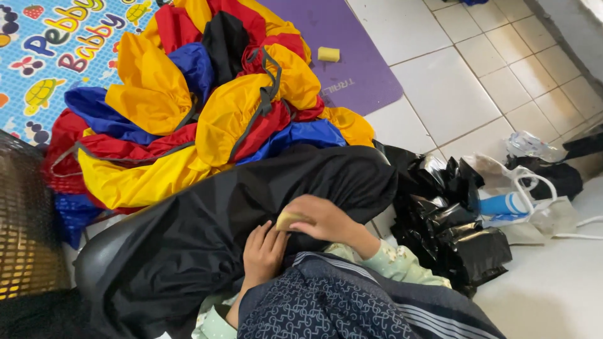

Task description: Trimming loose threads with scissors and wiping down a black fabric item with a sponge.

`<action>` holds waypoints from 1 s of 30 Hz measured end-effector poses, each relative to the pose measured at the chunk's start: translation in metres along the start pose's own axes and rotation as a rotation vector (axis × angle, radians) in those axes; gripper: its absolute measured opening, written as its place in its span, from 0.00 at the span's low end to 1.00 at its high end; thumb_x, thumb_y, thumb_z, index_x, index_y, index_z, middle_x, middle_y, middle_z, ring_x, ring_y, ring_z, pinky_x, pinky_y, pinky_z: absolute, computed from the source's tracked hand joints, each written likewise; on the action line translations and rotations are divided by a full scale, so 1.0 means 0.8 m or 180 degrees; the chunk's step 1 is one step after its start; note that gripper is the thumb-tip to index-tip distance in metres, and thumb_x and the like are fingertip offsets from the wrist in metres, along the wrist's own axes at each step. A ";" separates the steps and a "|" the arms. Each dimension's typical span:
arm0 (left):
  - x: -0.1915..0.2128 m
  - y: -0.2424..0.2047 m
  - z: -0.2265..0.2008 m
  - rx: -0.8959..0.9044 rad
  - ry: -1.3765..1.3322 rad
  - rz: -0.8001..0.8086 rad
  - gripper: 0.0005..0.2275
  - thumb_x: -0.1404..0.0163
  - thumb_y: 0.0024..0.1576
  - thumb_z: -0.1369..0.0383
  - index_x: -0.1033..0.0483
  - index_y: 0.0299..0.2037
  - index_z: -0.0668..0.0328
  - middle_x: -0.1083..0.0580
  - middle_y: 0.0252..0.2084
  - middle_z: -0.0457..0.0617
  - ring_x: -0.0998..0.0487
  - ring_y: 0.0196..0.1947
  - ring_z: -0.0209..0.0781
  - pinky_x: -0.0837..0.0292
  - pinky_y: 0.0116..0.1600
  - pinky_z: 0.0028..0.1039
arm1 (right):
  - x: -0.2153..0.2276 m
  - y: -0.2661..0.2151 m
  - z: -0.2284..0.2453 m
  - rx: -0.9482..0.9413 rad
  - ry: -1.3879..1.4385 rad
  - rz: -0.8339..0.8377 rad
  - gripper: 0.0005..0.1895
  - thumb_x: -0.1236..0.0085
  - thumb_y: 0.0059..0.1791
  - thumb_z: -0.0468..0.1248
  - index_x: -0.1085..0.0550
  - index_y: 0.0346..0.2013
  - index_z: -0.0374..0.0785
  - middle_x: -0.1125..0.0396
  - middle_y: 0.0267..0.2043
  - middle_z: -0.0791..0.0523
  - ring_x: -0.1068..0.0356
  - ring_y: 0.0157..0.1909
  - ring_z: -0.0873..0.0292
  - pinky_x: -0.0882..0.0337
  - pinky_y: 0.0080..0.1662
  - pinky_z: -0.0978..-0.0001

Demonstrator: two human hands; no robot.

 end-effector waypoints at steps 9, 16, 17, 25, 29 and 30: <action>0.016 0.008 0.022 0.0042 -0.0032 0.0072 0.05 0.40 0.58 0.64 0.18 0.40 0.52 0.20 0.41 0.44 0.18 0.44 0.43 0.20 0.51 0.31 | 0.035 0.050 -0.180 -0.0784 -0.1849 0.0113 0.22 0.40 0.52 0.47 0.30 0.59 0.52 0.28 0.48 0.56 0.25 0.49 0.50 0.26 0.50 0.58; 0.022 0.017 0.014 -0.0028 -0.0493 -0.0042 0.06 0.41 0.58 0.63 0.17 0.36 0.56 0.21 0.35 0.48 0.19 0.40 0.48 0.20 0.48 0.35 | -0.072 0.037 0.006 0.0169 0.0144 0.0726 0.22 0.32 0.46 0.49 0.23 0.52 0.50 0.26 0.44 0.57 0.24 0.46 0.50 0.24 0.48 0.62; 0.018 0.013 0.014 0.0005 -0.0456 -0.0044 0.06 0.41 0.58 0.63 0.17 0.36 0.56 0.21 0.35 0.48 0.19 0.40 0.48 0.20 0.48 0.35 | -0.086 0.034 0.000 0.0193 0.0172 0.0760 0.22 0.32 0.46 0.49 0.23 0.52 0.50 0.26 0.44 0.57 0.24 0.46 0.50 0.24 0.48 0.62; 0.027 0.013 0.022 0.0269 -0.0975 -0.0200 0.09 0.42 0.59 0.62 0.17 0.37 0.59 0.19 0.38 0.50 0.16 0.41 0.47 0.19 0.48 0.33 | -0.082 0.086 -0.137 -0.0863 -0.1032 0.0084 0.26 0.35 0.49 0.49 0.33 0.58 0.52 0.29 0.52 0.58 0.26 0.53 0.52 0.26 0.53 0.58; 0.083 0.058 0.039 0.0707 -0.0864 -0.0742 0.06 0.46 0.59 0.66 0.15 0.38 0.54 0.18 0.41 0.45 0.17 0.44 0.45 0.20 0.56 0.32 | -0.055 0.042 -0.084 -0.0605 -0.0460 -0.0623 0.27 0.25 0.43 0.52 0.39 0.34 0.50 0.28 0.34 0.64 0.29 0.28 0.56 0.30 0.32 0.70; 0.091 0.071 0.043 0.0716 -0.0718 -0.0848 0.07 0.46 0.58 0.67 0.15 0.41 0.56 0.19 0.44 0.48 0.18 0.46 0.49 0.20 0.56 0.36 | -0.066 0.033 -0.056 -0.0373 -0.0167 -0.0368 0.24 0.24 0.41 0.49 0.36 0.27 0.49 0.27 0.32 0.63 0.28 0.28 0.56 0.30 0.32 0.71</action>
Point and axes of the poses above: each hand's wrist, its own y-axis towards the middle knuckle, its own x-axis out of the back of the hand, z = x × y, the point moved 8 cm from there along y, towards the middle knuckle
